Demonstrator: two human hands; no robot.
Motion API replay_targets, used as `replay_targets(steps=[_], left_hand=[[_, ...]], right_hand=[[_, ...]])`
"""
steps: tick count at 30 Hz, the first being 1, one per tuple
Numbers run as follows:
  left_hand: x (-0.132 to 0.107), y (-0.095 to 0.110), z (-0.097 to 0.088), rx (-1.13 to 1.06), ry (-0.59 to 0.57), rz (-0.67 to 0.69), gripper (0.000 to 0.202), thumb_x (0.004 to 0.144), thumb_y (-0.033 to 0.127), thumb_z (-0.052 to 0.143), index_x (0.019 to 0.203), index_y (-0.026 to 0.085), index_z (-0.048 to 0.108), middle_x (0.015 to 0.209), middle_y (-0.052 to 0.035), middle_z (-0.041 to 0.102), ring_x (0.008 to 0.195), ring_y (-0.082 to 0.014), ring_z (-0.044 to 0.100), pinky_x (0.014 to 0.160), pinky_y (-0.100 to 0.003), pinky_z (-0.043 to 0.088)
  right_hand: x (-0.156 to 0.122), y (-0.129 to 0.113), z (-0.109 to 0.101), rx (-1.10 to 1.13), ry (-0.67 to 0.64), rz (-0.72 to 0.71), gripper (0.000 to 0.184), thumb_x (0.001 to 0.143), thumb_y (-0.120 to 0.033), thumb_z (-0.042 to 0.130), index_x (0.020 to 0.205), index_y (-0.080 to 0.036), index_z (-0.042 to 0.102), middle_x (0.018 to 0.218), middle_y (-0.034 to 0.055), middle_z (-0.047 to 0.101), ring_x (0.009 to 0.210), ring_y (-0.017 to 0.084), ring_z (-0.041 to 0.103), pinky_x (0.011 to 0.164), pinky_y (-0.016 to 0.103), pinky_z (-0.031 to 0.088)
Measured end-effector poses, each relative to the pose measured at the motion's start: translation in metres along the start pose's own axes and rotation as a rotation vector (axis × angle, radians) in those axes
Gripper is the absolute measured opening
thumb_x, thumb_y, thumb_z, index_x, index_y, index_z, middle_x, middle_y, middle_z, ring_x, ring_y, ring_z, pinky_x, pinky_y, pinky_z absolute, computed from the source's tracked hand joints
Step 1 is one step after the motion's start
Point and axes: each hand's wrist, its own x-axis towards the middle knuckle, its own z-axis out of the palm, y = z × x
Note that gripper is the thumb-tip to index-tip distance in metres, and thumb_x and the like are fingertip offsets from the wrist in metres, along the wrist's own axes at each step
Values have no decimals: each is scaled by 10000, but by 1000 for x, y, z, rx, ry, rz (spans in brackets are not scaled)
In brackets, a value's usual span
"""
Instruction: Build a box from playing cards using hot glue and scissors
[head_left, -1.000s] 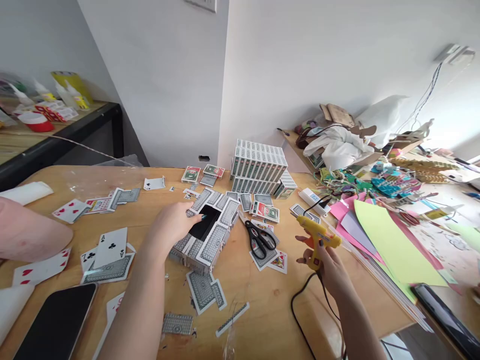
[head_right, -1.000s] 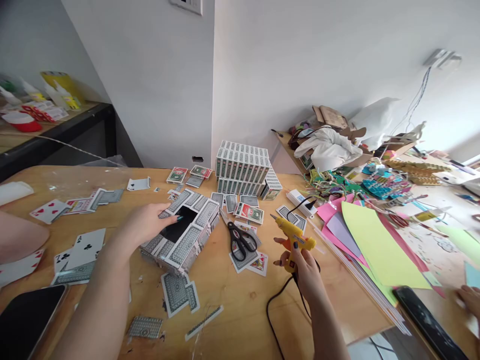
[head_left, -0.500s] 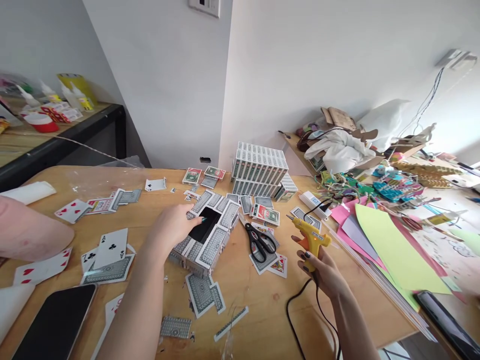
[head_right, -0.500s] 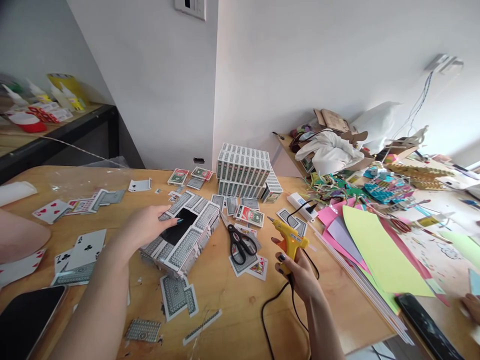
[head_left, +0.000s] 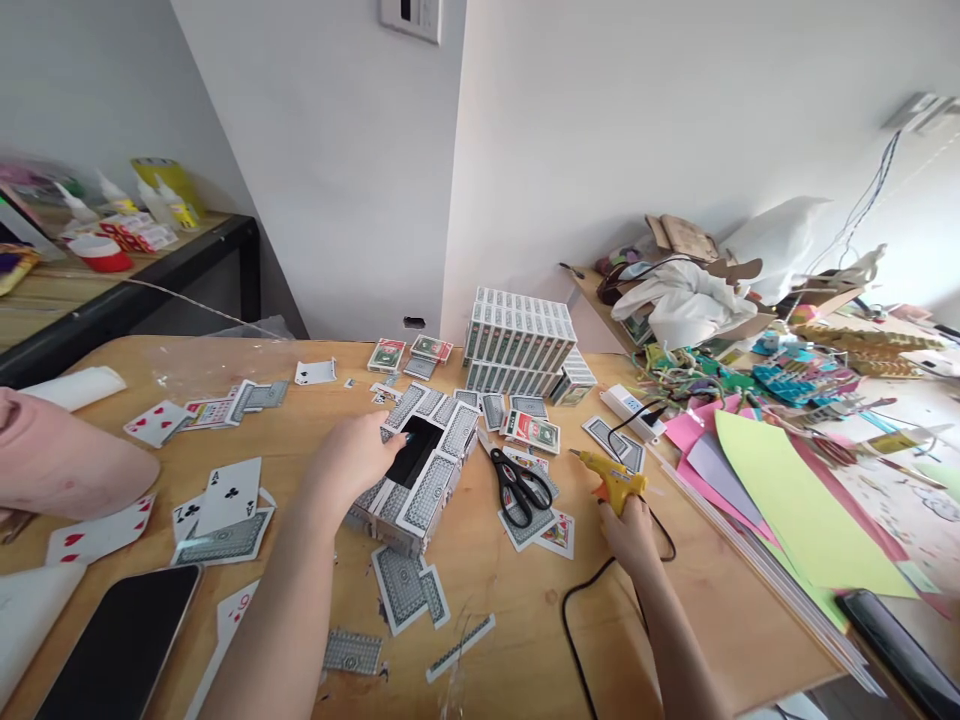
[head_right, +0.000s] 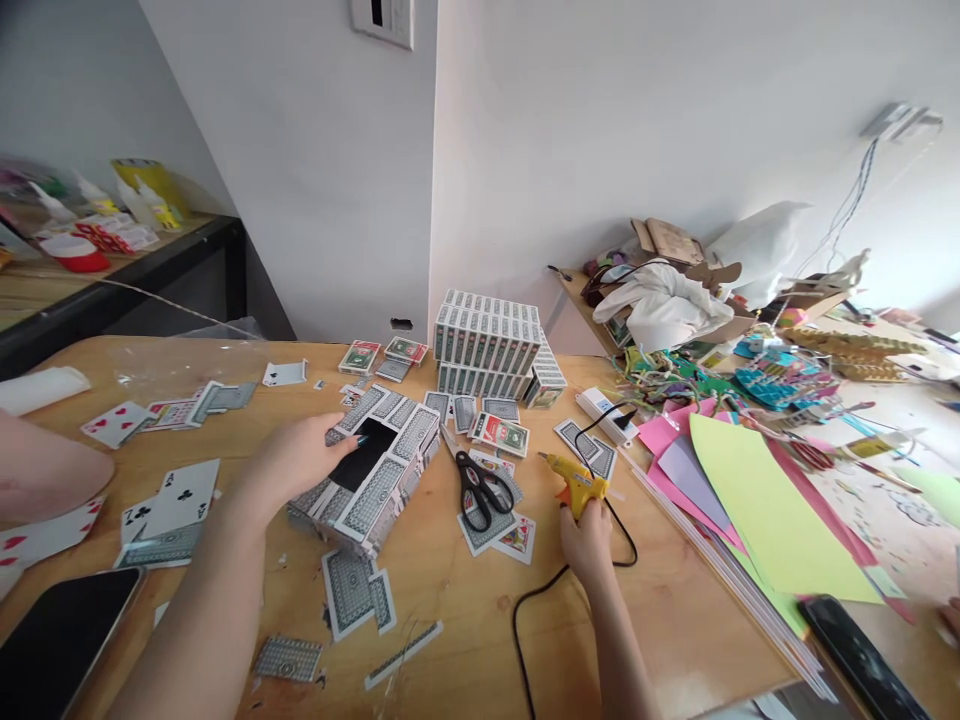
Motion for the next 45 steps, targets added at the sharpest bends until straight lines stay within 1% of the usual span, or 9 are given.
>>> replay_targets(steps=[4,8,12,16,21,25,30,38,45], left_hand=[[-4,6,3,54,49,-43,389,811,371,386,1047,141,592,956,-147,673,885,-290,618,666,-328,426],[-13,12,5,122,83,-119,412,831,373,360,1030,86,579,890,-185,669,840,-297,630,626,-332,427],[-31,15,1,163,50,-137,478,849,440,312,925,72,608,774,-199,662,757,-299,636,567,-327,415],[-50,8,-7,159,29,-139,529,874,459,216,853,132,632,755,-159,665,703,-283,630,555,-331,405],[-57,-12,-21,167,138,-175,456,873,412,258,1097,167,572,899,-139,676,801,-284,628,610,-340,425],[-44,-18,-21,69,220,48,386,847,374,376,1131,186,558,1127,-96,621,1005,-248,572,791,-340,438],[-23,2,-6,40,265,342,330,799,280,482,1106,209,581,1214,-58,571,1087,-213,523,908,-338,405],[0,15,6,208,299,348,247,797,130,405,782,156,650,892,-105,663,925,-238,581,742,-328,441],[3,4,19,189,410,337,315,860,205,356,859,201,670,974,-71,676,929,-197,605,770,-312,436]], right_hand=[[-8,-4,3,-280,99,60,483,737,-505,425,1007,-118,532,995,233,526,1008,404,470,740,524,382],[-16,-22,0,-196,173,-69,395,761,-442,453,1019,-146,501,893,150,545,913,315,511,760,458,413],[-25,-56,8,15,-58,-347,247,771,-316,466,967,-176,520,839,77,563,747,201,549,677,316,464],[-33,-83,26,-119,-295,-475,259,760,-241,479,991,-171,572,962,91,596,871,211,571,768,314,449],[-36,-102,37,-401,-336,-471,272,752,-249,499,961,-122,620,994,147,602,971,262,554,777,317,422],[-35,-112,32,-453,-333,-395,243,723,-314,517,829,-136,644,911,134,643,807,249,611,623,288,411],[-38,-110,19,-109,-373,-167,208,654,-367,570,620,-173,638,617,49,652,614,200,606,507,247,373],[-56,-97,1,697,-609,131,283,614,-420,669,603,-146,599,473,-5,544,428,101,450,445,224,347],[-75,-102,-4,1048,-593,188,379,649,-511,671,656,-133,639,567,32,561,420,87,403,388,225,294]])
